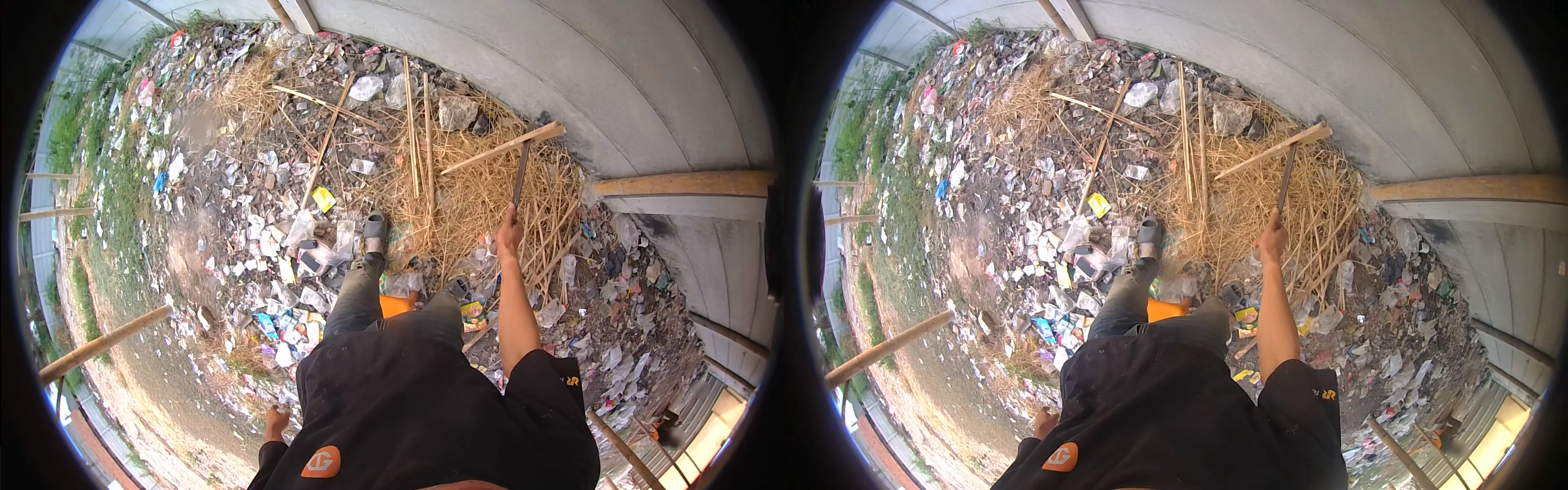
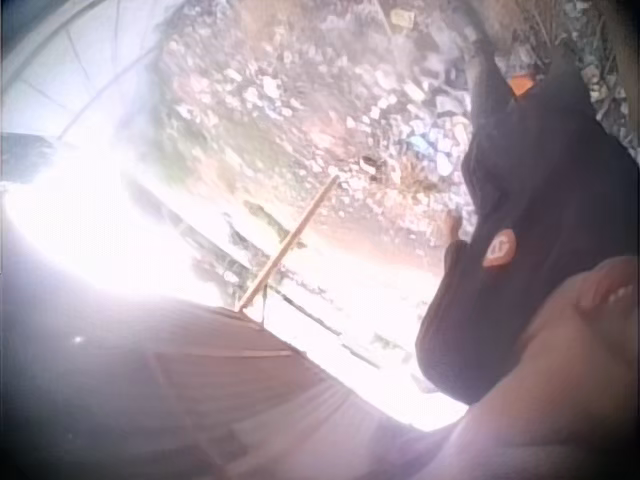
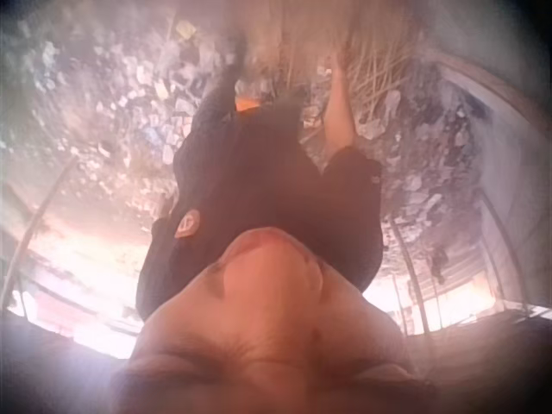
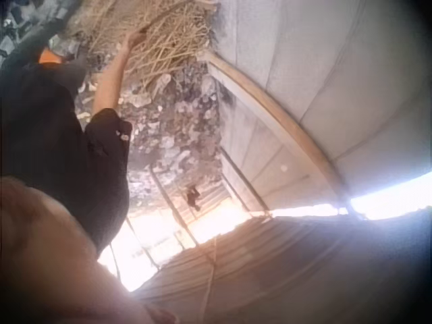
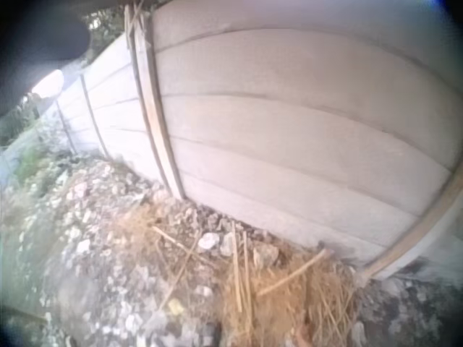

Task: The person sits on the ground and uses a large knife to split long bamboo poles into thin strips. They hold the bamboo vertically and strike it with the knife to separate the fibers, then gather the resulting strips.

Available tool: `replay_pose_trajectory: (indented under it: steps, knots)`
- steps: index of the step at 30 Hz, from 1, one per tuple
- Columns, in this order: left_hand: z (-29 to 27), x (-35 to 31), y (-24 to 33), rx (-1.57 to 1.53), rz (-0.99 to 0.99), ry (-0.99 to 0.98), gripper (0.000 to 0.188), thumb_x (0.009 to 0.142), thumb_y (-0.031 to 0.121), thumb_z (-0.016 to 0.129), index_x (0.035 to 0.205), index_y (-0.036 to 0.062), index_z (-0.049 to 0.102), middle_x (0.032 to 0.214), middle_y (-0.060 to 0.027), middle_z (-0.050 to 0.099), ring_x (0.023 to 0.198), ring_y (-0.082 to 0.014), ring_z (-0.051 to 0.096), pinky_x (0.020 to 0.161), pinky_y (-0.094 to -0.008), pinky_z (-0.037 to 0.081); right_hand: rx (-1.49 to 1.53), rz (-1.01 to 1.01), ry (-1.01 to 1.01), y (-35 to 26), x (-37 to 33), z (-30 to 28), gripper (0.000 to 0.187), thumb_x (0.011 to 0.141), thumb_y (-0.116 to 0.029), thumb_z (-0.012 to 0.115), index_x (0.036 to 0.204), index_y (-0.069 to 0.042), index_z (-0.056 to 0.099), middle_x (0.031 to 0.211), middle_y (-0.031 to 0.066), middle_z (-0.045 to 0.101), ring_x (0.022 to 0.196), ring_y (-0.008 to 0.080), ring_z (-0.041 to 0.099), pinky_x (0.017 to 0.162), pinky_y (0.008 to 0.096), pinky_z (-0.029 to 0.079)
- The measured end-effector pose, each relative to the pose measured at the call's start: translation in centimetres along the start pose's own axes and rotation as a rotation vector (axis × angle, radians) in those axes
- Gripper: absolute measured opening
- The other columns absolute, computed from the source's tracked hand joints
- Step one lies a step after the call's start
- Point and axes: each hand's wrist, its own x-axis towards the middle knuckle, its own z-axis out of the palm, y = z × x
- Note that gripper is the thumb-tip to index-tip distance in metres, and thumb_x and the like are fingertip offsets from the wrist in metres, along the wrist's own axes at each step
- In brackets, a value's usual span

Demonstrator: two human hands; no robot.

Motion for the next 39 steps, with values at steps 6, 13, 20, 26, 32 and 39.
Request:
replay_pose_trajectory:
  steps: [6,13,20,26,32,39]
  knots:
    - [-1.2,8.9,15.2,-0.07,0.525,0.179,0.055,0.087,0.028,0.075,0.129,-0.0042,0.059,0.112,-0.0244,0.07,0.096,-0.0339,0.071,0.087,-0.0436,0.055,0.213,-0.198,0.025,-13.7,-2.9,-6.7,0.062,0.096,-0.066,0.056,0.066,-0.014,0.042,0.051,-0.0018,0.039,0.04,0.0088,0.042,0.039,0.0285,0.037]
    - [-7.3,11.6,45.7,-0.255,1.012,0.197,0.048,0.093,0.023,0.069,0.13,-0.0069,0.059,0.12,-0.0243,0.069,0.092,-0.0317,0.074,0.086,-0.04,0.056,0.263,-0.432,0.069,-29.6,-22.5,-29.2,0.058,0.099,-0.065,0.052,0.081,-0.01,0.051,0.053,-0.0041,0.037,0.036,0.0049,0.033,0.037,0.0236,0.031]
    - [-7.9,8.3,55.6,-0.221,1.186,0.139,0.046,0.095,0.024,0.067,0.13,-0.0048,0.059,0.115,-0.0207,0.071,0.088,-0.0271,0.073,0.078,-0.036,0.057,0.509,-0.462,0.369,-29.9,-37.1,-44.1,0.051,0.106,-0.057,0.041,0.085,-0.011,0.047,0.046,-0.0031,0.029,0.027,0.0071,0.023,0.024,0.0231,0.017]
    - [-4.2,13.0,36.6,-0.015,0.763,0.168,0.047,0.087,0.024,0.07,0.125,-0.003,0.062,0.112,-0.0246,0.071,0.106,-0.0394,0.068,0.092,-0.0456,0.053,0.261,-0.263,0.419,-24.2,-36.0,-44.4,0.057,0.101,-0.064,0.046,0.081,-0.01,0.046,0.046,-0.0028,0.03,0.028,0.0084,0.025,0.026,0.025,0.018]
    - [-11.2,10.0,18.5,0.159,0.508,0.156,0.053,0.087,0.025,0.07,0.131,-0.0021,0.06,0.116,-0.0253,0.069,0.107,-0.039,0.068,0.093,-0.0462,0.053,-0.623,-0.381,-0.118,6.6,-1.4,-7.0,0.064,0.105,-0.053,0.048,0.06,-0.008,0.051,0.047,0.0039,0.043,0.041,0.0205,0.043,0.041,0.0412,0.034]
    - [-12.7,8.3,14.3,-0.591,0.403,0.314,0.041,0.097,0.014,0.062,0.134,-0.0035,0.055,0.108,-0.0175,0.067,0.083,-0.0217,0.071,0.065,-0.0312,0.06,-0.535,-0.336,-0.243,-2.2,-1.9,4.7,0.072,0.099,-0.069,0.047,0.057,-0.011,0.051,0.047,-0.0029,0.038,0.039,0.0124,0.038,0.04,0.0342,0.031]
